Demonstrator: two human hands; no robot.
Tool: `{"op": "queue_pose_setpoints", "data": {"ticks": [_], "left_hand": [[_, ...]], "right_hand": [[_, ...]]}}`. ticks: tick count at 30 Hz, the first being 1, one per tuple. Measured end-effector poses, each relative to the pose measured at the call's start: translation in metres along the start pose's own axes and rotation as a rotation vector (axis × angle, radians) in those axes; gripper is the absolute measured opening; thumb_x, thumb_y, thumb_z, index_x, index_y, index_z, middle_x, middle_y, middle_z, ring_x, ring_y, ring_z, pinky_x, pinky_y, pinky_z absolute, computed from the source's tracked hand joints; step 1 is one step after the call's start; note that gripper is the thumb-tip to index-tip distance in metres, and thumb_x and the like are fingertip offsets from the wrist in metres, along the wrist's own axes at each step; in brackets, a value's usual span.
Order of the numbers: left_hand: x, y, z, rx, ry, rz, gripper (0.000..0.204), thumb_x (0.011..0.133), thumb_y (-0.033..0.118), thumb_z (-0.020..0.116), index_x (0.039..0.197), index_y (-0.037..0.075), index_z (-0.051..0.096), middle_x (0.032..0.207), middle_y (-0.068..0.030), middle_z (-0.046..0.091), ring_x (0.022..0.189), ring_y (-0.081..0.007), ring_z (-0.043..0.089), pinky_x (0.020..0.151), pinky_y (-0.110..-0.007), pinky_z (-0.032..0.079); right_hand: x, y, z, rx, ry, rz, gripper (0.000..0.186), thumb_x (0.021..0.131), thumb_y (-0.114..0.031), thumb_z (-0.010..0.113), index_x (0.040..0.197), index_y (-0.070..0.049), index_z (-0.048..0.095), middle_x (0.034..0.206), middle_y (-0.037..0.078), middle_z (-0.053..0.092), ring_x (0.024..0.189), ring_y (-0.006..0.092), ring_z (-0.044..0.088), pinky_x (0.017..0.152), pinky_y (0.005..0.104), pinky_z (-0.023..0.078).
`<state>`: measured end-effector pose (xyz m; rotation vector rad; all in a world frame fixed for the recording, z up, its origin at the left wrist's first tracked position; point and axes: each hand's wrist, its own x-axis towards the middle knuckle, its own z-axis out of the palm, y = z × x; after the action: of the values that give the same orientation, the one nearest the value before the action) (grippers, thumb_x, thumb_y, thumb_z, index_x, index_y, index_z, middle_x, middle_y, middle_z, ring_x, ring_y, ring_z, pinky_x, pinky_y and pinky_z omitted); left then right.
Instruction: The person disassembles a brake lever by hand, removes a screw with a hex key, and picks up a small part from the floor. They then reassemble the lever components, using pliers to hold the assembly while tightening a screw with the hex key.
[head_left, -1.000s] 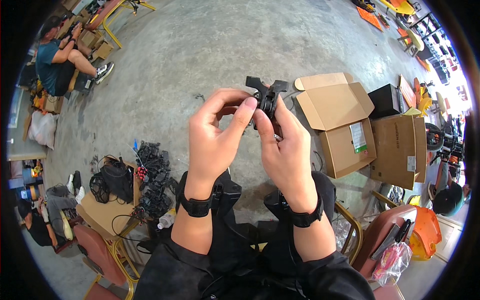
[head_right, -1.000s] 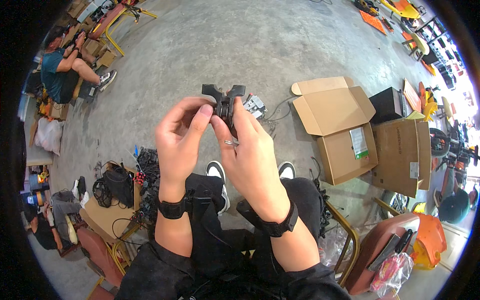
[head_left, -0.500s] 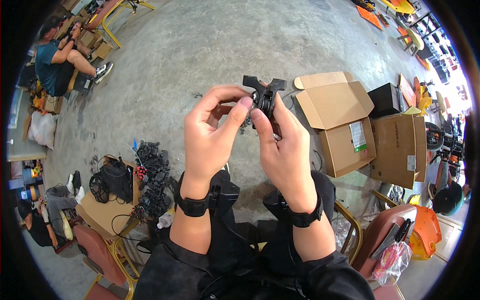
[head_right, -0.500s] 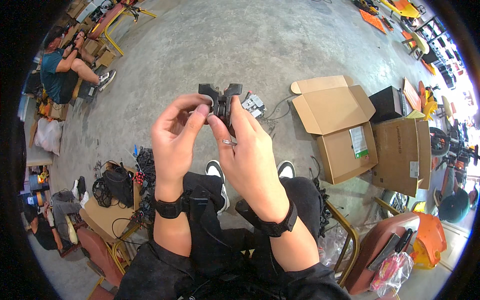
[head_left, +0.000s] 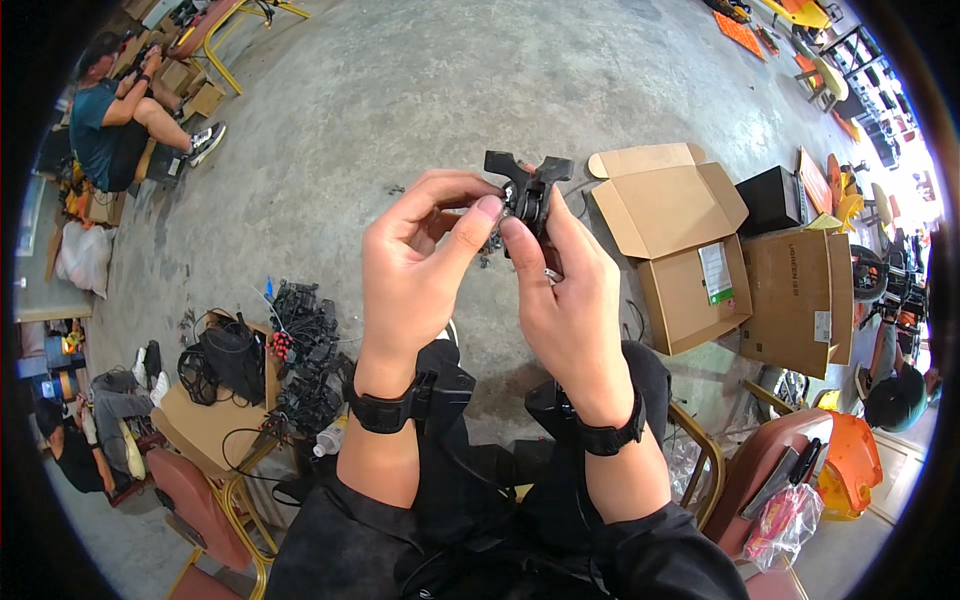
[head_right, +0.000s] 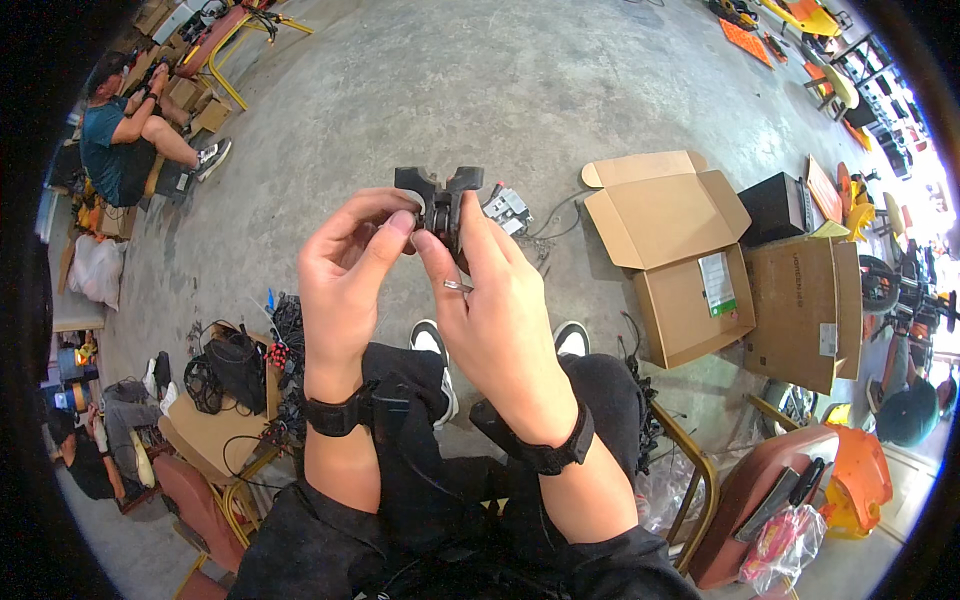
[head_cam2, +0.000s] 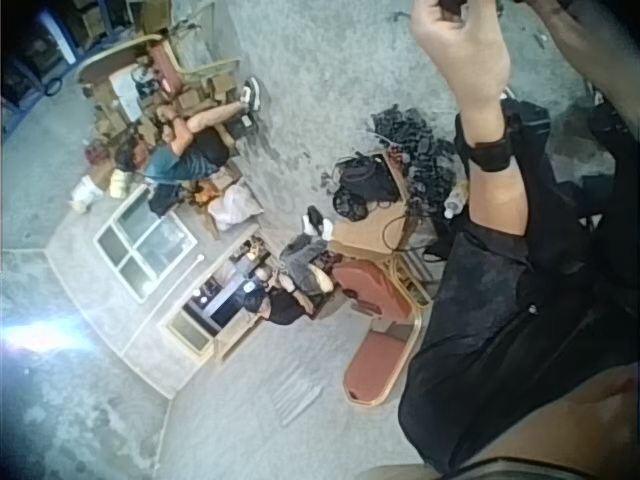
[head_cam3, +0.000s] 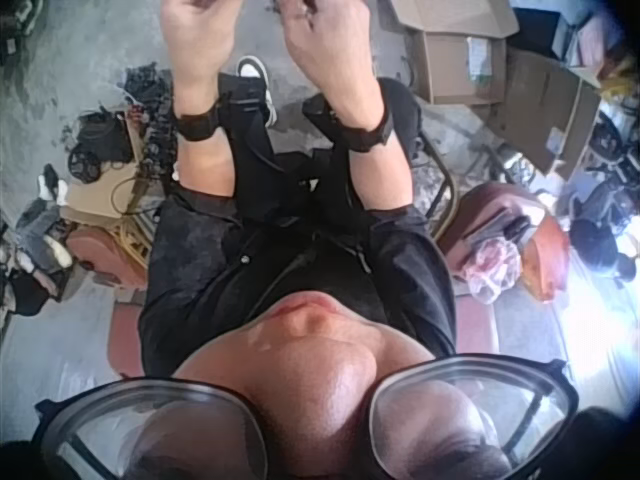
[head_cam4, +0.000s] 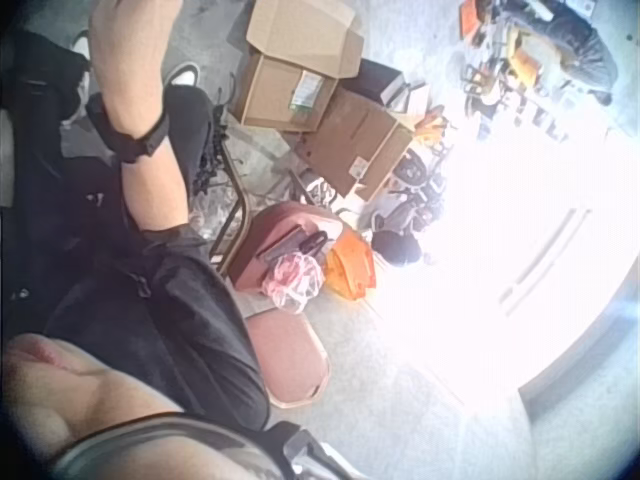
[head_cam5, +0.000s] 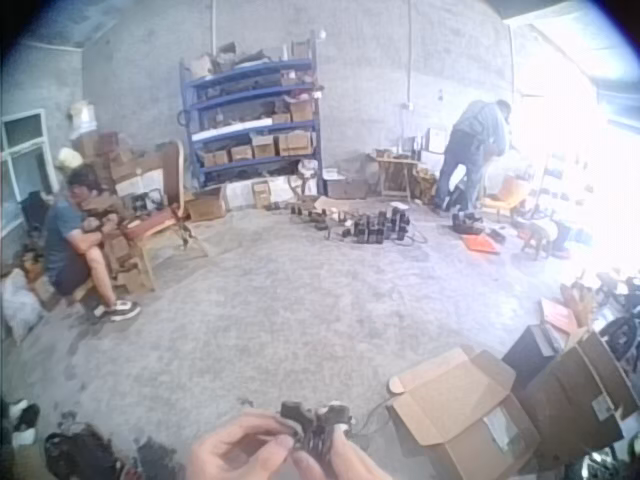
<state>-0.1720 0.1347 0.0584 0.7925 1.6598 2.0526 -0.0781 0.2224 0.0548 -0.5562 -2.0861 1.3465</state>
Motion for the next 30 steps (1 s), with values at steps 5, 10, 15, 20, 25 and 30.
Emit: {"op": "queue_pose_setpoints", "data": {"ticks": [5,10,15,20,25,30], "left_hand": [[-0.001,0.001,-0.002,-0.015,0.026,-0.128,0.013,0.087,0.006,0.061,0.097,-0.003,0.063,0.09,-0.0027,0.063,0.081,-0.0075,0.057,0.07,-0.021,0.046],[-0.001,-0.001,-0.004,0.006,0.002,-0.136,0.015,0.087,0.01,0.063,0.096,-0.002,0.064,0.085,-0.0011,0.063,0.076,-0.0056,0.055,0.067,-0.021,0.044],[0.0,0.001,-0.001,-0.026,0.015,-0.104,0.012,0.086,0.008,0.064,0.092,-0.003,0.065,0.086,-0.0015,0.063,0.078,-0.0064,0.056,0.067,-0.021,0.045],[-0.001,0.002,0.005,0.104,0.034,0.032,0.01,0.083,0.004,0.065,0.091,-0.002,0.065,0.088,-0.0035,0.063,0.078,-0.009,0.058,0.068,-0.022,0.046],[-0.008,0.013,0.007,0.369,0.055,0.304,0.009,0.078,-0.001,0.066,0.087,0.0,0.066,0.085,-0.0058,0.062,0.075,-0.0142,0.061,0.065,-0.024,0.048],[-0.023,0.035,-0.017,0.602,-0.056,0.517,0.013,0.074,-0.004,0.068,0.086,0.0,0.067,0.084,-0.0073,0.062,0.076,-0.0175,0.061,0.067,-0.027,0.048]], "right_hand": [[0.0,-0.003,-0.001,0.001,-0.012,0.021,0.04,0.088,-0.011,0.06,0.118,0.012,0.047,0.093,0.023,0.061,0.083,0.036,0.062,0.07,0.0376,0.049],[0.0,0.0,0.001,-0.052,0.007,-0.028,0.041,0.087,-0.011,0.06,0.118,0.012,0.047,0.092,0.023,0.061,0.082,0.037,0.061,0.069,0.0385,0.049],[0.001,-0.001,0.0,-0.069,0.01,-0.035,0.041,0.087,-0.011,0.06,0.118,0.012,0.047,0.091,0.024,0.06,0.082,0.038,0.06,0.068,0.0394,0.048],[-0.002,-0.003,-0.004,-0.06,0.009,-0.027,0.038,0.087,-0.011,0.06,0.115,0.012,0.049,0.087,0.022,0.06,0.075,0.0372,0.059,0.064,0.0377,0.048],[-0.011,-0.019,-0.014,0.133,-0.043,0.104,0.027,0.09,-0.013,0.057,0.108,0.007,0.054,0.07,0.012,0.059,0.06,0.015,0.056,0.056,0.0275,0.046],[-0.022,-0.028,-0.018,0.134,-0.133,0.11,0.024,0.09,-0.017,0.06,0.1,0.004,0.059,0.068,0.003,0.06,0.064,0.0043,0.051,0.054,0.0208,0.043]]}}
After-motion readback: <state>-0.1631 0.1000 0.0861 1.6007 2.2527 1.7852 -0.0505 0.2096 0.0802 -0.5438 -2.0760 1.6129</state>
